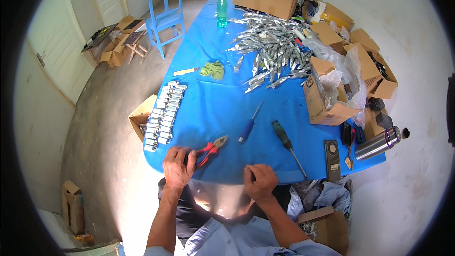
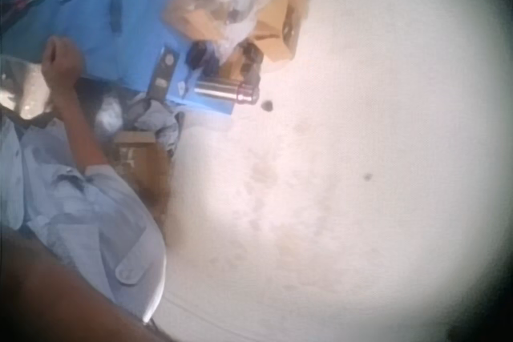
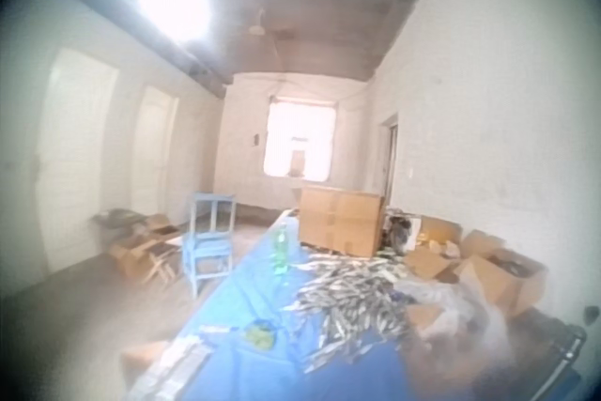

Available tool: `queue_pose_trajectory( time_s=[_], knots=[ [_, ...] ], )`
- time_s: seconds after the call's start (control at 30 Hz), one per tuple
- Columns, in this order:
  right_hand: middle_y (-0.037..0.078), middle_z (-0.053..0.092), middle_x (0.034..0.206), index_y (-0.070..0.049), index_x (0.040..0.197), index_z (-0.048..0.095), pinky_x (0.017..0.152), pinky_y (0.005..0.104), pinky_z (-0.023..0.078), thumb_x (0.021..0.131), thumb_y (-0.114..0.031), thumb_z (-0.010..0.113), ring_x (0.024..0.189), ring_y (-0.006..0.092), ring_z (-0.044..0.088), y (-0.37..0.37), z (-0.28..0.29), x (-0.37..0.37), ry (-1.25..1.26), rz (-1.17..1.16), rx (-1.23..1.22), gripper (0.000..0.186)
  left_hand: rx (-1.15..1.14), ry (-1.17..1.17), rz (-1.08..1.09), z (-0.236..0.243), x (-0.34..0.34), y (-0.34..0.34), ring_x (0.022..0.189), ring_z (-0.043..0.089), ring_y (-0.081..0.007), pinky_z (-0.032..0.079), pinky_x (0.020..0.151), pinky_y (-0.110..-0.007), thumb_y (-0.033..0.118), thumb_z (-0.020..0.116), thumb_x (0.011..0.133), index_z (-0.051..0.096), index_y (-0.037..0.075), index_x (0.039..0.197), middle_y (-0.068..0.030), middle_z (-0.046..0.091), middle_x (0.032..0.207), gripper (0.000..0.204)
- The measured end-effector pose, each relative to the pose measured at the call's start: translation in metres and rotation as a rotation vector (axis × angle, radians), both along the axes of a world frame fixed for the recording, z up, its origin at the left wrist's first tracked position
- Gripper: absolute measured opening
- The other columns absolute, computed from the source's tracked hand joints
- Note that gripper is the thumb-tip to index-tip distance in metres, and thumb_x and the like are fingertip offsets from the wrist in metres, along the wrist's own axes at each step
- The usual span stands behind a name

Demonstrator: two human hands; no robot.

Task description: The person measures a metal component using a caliper after examining it by hand and using a screwdriver.

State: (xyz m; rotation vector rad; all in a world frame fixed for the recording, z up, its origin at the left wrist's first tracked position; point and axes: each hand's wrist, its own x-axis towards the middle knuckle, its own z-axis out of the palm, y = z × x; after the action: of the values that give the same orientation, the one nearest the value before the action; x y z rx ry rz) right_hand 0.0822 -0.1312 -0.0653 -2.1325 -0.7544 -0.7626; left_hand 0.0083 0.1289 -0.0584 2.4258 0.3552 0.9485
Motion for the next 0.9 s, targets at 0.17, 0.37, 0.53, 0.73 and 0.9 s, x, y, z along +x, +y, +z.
queue_pose_trajectory(
  time_s=[0.17,0.37,0.53,0.73,0.9],
  knots=[
    [0.006,0.07,0.085,-0.011,0.089,0.073,0.064,0.0402,0.053,0.084,-0.006,0.079,0.074,0.03,0.067,0.0,-0.008,0.0,0.004,0.002,0.004,0.009,-0.002,-0.017,0.007,-0.001,0.001,-0.001,0.086,0.069,-0.0349,0.057,0.077,-0.044,0.015,0.078,0.092,0.075,0.002,0.096,-0.0141,0.069,0.091,0.013],
    [0.005,0.07,0.085,-0.012,0.087,0.073,0.065,0.0402,0.053,0.083,-0.005,0.078,0.074,0.0299,0.067,-0.001,-0.005,0.002,0.01,-0.006,0.011,0.01,-0.005,-0.013,0.0,0.004,0.003,-0.004,0.087,0.069,-0.0351,0.057,0.077,-0.044,0.015,0.077,0.092,0.075,0.003,0.095,-0.0146,0.07,0.092,0.013],
    [0.007,0.069,0.083,-0.009,0.089,0.073,0.066,0.0401,0.053,0.085,-0.005,0.078,0.075,0.0306,0.067,0.001,-0.004,-0.001,0.056,0.027,0.027,0.008,0.004,-0.01,0.009,0.001,-0.004,0.0,0.087,0.068,-0.0354,0.057,0.078,-0.044,0.017,0.077,0.093,0.075,0.003,0.097,-0.0152,0.07,0.093,0.015],
    [0.012,0.071,0.089,-0.006,0.095,0.074,0.071,0.0414,0.055,0.088,-0.004,0.076,0.08,0.0333,0.07,0.006,0.015,-0.013,0.255,0.144,0.026,0.008,0.031,0.006,-0.031,0.0,0.003,0.002,0.086,0.07,-0.0355,0.058,0.077,-0.043,0.017,0.076,0.094,0.076,0.003,0.098,-0.0145,0.07,0.093,0.014],
    [0.014,0.074,0.1,-0.005,0.106,0.076,0.079,0.0415,0.057,0.087,-0.007,0.078,0.092,0.0344,0.072,0.036,0.039,-0.046,0.289,0.516,0.024,0.019,0.022,-0.035,-0.029,0.0,-0.002,0.005,0.086,0.071,-0.0346,0.059,0.077,-0.043,0.019,0.078,0.093,0.076,0.004,0.096,-0.0139,0.07,0.094,0.016]
  ],
)
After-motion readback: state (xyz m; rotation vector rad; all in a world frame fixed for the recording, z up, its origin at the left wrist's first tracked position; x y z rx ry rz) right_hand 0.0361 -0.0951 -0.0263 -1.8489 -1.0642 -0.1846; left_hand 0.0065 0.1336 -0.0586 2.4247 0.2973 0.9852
